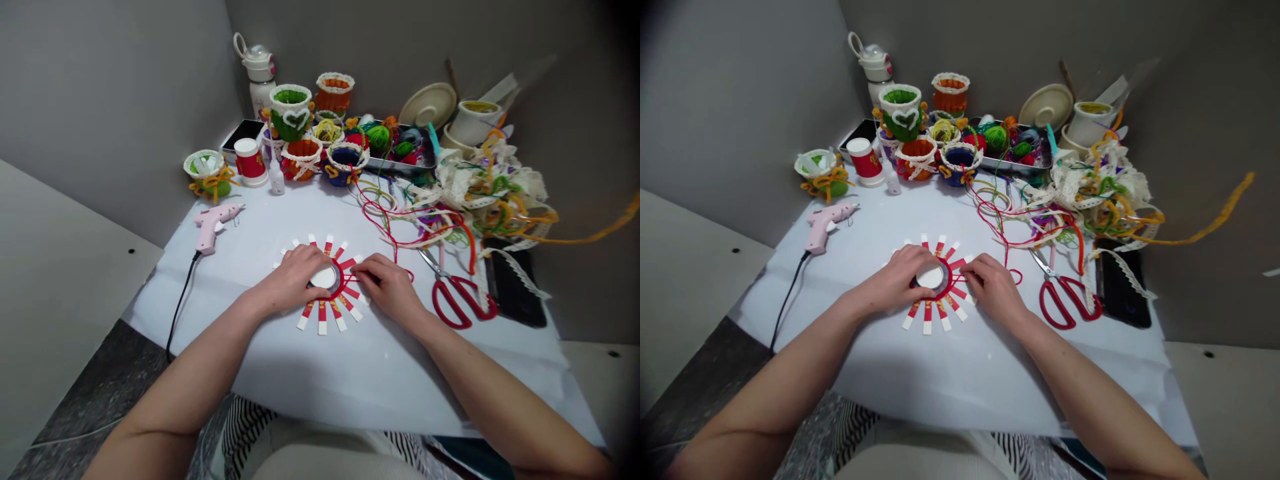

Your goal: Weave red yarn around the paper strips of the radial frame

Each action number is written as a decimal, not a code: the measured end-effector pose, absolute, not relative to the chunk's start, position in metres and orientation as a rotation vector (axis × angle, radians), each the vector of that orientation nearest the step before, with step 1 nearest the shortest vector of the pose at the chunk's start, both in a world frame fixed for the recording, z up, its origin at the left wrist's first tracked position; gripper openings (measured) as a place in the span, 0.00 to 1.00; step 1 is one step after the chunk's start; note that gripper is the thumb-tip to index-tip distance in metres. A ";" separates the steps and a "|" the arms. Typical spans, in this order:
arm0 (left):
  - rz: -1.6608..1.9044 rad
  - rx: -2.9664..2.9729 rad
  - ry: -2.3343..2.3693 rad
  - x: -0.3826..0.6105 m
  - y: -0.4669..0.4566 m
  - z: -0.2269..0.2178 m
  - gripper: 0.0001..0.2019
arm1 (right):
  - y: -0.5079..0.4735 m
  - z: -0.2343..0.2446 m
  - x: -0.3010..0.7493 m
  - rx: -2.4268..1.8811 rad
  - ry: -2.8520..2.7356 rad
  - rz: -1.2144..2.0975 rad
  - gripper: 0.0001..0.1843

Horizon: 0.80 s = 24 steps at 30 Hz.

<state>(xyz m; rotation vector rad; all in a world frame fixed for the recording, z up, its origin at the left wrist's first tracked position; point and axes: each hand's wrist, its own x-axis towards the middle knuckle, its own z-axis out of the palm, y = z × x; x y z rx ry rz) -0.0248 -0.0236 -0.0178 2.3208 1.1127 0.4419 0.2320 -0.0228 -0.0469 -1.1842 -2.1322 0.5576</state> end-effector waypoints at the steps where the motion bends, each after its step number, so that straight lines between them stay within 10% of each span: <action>1: 0.437 2.323 1.121 -0.025 -0.023 -0.017 0.20 | -0.023 -0.046 0.232 -1.175 -2.127 0.575 0.09; 24: 0.377 2.292 0.985 -0.032 -0.019 -0.014 0.20 | -0.108 -0.041 0.265 -0.890 -2.512 0.135 0.13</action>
